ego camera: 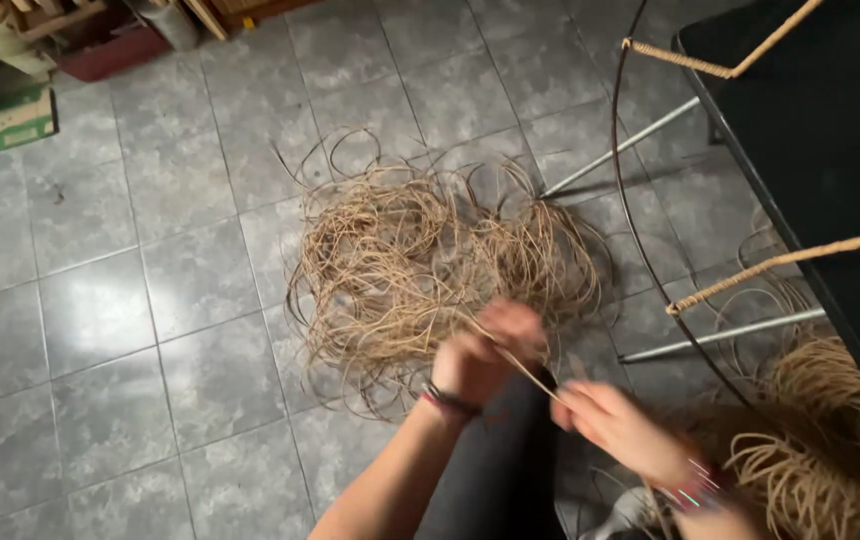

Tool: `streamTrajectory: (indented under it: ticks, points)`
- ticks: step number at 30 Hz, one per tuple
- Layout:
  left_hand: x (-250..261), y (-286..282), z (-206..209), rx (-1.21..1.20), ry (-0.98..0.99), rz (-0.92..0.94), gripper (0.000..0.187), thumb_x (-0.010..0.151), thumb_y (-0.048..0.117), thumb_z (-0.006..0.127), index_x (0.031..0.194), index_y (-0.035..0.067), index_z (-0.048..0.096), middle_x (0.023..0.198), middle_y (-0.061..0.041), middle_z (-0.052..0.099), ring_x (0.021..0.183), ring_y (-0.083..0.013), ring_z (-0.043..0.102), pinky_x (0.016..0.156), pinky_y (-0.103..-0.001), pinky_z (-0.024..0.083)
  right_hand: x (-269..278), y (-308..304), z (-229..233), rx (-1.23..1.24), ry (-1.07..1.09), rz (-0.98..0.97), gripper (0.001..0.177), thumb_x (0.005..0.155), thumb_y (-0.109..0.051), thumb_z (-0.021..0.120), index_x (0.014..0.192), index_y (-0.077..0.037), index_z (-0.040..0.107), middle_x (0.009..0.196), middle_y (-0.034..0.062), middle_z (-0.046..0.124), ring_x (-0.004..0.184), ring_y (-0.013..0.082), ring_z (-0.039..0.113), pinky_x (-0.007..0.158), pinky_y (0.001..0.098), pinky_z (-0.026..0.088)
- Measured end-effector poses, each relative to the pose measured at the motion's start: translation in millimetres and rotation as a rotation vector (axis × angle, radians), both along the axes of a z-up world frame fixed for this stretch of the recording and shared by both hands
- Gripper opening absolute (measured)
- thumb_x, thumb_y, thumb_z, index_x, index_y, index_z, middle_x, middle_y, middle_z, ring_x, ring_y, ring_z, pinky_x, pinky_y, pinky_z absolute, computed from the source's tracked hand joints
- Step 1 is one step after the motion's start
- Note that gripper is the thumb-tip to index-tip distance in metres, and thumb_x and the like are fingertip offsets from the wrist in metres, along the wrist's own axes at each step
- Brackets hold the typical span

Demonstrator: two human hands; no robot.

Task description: Weaving natural fibers onto a circular frame to create a decorative furniture item

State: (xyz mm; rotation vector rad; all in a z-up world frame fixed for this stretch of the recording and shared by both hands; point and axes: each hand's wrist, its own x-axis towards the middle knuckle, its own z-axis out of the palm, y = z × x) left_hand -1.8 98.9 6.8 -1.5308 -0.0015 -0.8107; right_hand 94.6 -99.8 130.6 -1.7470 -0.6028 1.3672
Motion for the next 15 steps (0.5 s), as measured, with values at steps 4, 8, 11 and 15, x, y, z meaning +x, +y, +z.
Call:
streamTrajectory:
  ticks: [4, 8, 11, 15]
  points:
    - [5, 8, -15, 1.718, 0.844, 0.788, 0.025, 0.095, 0.023, 0.054, 0.112, 0.007, 0.062, 0.074, 0.002, 0.056, 0.06, -0.0124, 0.053, 0.051, -0.025, 0.04, 26, -74, -23, -0.135, -0.058, -0.047, 0.044, 0.106, -0.029, 0.042, 0.098, 0.0, 0.075, 0.063, 0.0057, 0.058, 0.044, 0.0101, 0.041, 0.041, 0.0257, 0.037]
    - [-23, -37, 128, 3.254, -0.378, 1.308, 0.028, 0.106, 0.022, 0.045, 0.097, 0.011, 0.069, 0.101, -0.006, 0.069, 0.093, -0.0243, 0.065, 0.089, -0.037, 0.051, 35, -49, -34, -0.021, 0.284, -0.404, 0.04, 0.103, -0.013, 0.043, 0.132, 0.002, 0.066, 0.126, 0.0299, 0.078, 0.105, 0.0442, 0.08, 0.091, 0.0501, 0.064]
    - [-21, -122, 55, 3.048, -0.934, 1.086, 0.028, 0.114, 0.027, 0.043, 0.103, 0.01, 0.061, 0.079, -0.008, 0.063, 0.07, -0.0303, 0.061, 0.074, -0.043, 0.05, 37, 17, -9, 0.057, 0.582, -0.265, 0.055, 0.104, -0.026, 0.039, 0.131, 0.016, 0.061, 0.102, 0.034, 0.076, 0.085, 0.0381, 0.074, 0.078, 0.0445, 0.061]
    - [-22, -83, 55, 3.274, -1.286, 0.28, 0.029, 0.103, 0.04, 0.045, 0.093, 0.024, 0.068, 0.091, -0.008, 0.074, 0.087, -0.0334, 0.072, 0.079, -0.046, 0.053, 25, 21, -1, 0.071, 0.464, -0.227, 0.043, 0.109, -0.021, 0.04, 0.119, 0.011, 0.067, 0.061, -0.0053, 0.033, 0.045, 0.0068, 0.021, 0.037, 0.0239, 0.014]
